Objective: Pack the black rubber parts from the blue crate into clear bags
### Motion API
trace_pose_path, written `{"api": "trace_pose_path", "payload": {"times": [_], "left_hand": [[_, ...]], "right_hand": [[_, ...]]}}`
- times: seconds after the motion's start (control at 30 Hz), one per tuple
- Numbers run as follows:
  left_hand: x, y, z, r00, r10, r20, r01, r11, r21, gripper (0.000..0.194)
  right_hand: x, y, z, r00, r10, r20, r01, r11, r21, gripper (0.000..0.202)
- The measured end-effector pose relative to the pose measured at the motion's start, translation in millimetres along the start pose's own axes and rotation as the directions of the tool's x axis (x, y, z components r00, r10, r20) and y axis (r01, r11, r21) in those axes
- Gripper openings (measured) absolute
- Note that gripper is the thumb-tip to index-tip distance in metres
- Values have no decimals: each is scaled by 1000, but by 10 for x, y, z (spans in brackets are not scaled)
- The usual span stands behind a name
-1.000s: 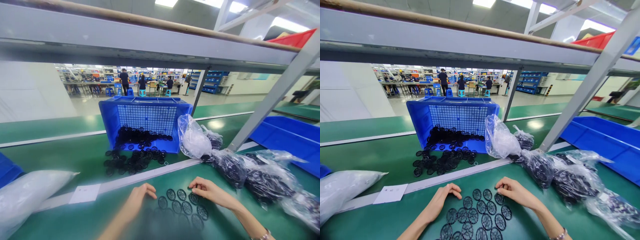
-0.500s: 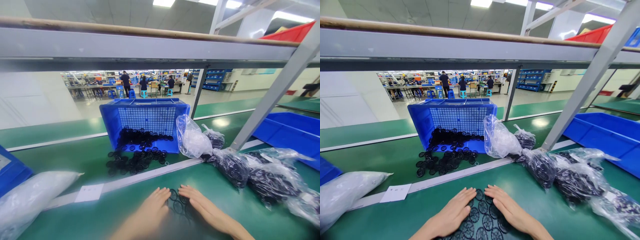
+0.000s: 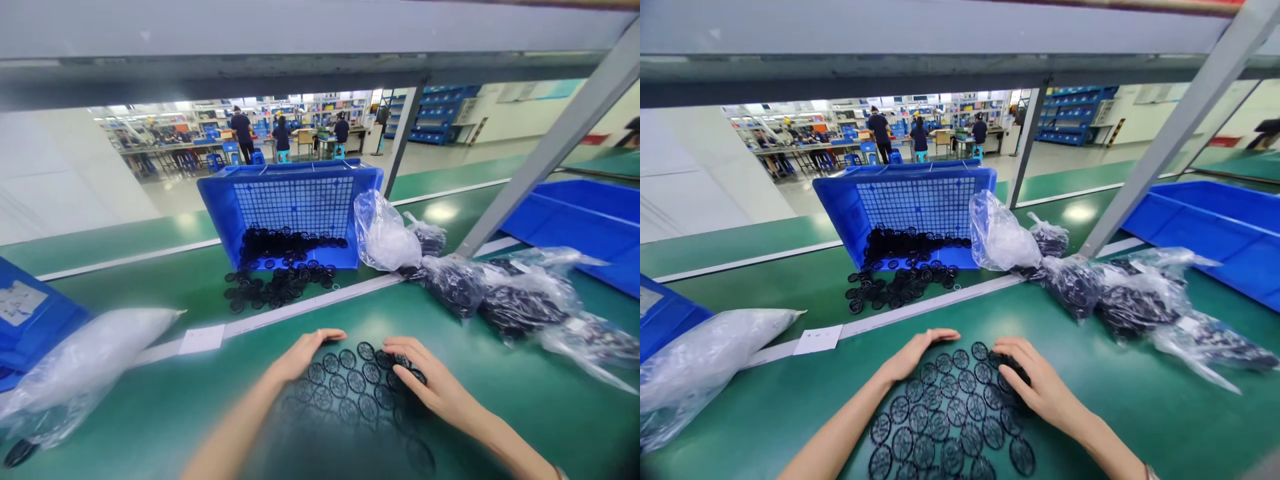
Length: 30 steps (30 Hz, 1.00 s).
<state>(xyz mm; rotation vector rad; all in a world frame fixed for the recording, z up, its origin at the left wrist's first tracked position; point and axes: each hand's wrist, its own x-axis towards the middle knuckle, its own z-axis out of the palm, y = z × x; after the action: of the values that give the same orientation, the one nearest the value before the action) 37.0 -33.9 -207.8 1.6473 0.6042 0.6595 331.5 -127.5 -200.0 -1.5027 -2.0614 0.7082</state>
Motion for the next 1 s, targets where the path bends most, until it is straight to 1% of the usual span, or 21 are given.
{"api": "trace_pose_path", "payload": {"times": [0.03,0.1,0.17,0.2,0.23,0.27,0.3,0.37,0.4,0.47,0.57,0.63,0.7,0.77,0.8,0.87,0.9,0.93,1.0], "left_hand": [[-13,-24,-23,1000,-11,-21,10,998,-56,63],[-36,-77,-54,999,-28,-44,22,990,-140,64],[-44,-130,-65,998,-34,-60,22,981,-194,66],[-40,-154,-66,997,-36,-64,21,976,-218,68],[-31,-177,-64,997,-37,-63,20,969,-244,69],[-18,-196,-62,997,-36,-63,18,962,-272,69],[-3,-213,-59,997,-34,-68,12,954,-300,69],[28,-239,-54,993,-28,-113,-13,936,-352,67],[41,-251,-53,988,-27,-152,-31,929,-370,66],[63,-275,-62,966,-30,-258,-71,925,-373,65],[95,-321,-114,903,-39,-428,-107,944,-312,65],[123,-356,-174,852,-47,-522,-120,952,-282,65],[153,-388,-242,797,-60,-601,-131,954,-269,65],[175,-413,-304,737,-77,-671,-132,958,-254,65],[181,-422,-330,707,-86,-702,-127,961,-246,65],[182,-435,-374,653,-101,-751,-118,966,-232,65],[179,-440,-392,629,-104,-771,-118,967,-226,65],[175,-444,-409,606,-105,-788,-123,967,-223,65],[168,-452,-437,570,-109,-814,-137,965,-225,65]], "right_hand": [[-79,-72,22,1000,-18,14,18,1000,-18,38],[-259,-209,93,990,-89,109,94,995,-44,51],[-430,-315,181,950,-175,258,192,981,-41,68],[-494,-350,218,925,-207,318,229,973,-32,73],[-539,-373,244,907,-229,353,253,967,-22,73],[-558,-386,254,903,-234,360,258,966,-19,71],[-549,-392,248,912,-223,344,247,969,-25,66],[-436,-393,193,944,-186,271,207,977,-52,52],[-330,-392,155,957,-172,232,192,979,-68,44],[-20,-397,92,969,-177,171,197,975,-105,31],[645,-409,97,961,-262,93,275,943,-188,25],[1162,-407,178,938,-343,48,344,904,-256,23],[1676,-390,299,906,-423,23,409,859,-308,24],[2128,-365,429,882,-469,35,454,829,-326,29],[2313,-353,489,877,-478,51,467,823,-323,32],[2575,-337,583,875,-477,80,477,825,-304,32],[2645,-337,613,878,-471,88,475,830,-293,28],[2674,-341,630,882,-463,85,467,838,-282,25],[2618,-362,629,897,-440,49,437,860,-264,21]]}}
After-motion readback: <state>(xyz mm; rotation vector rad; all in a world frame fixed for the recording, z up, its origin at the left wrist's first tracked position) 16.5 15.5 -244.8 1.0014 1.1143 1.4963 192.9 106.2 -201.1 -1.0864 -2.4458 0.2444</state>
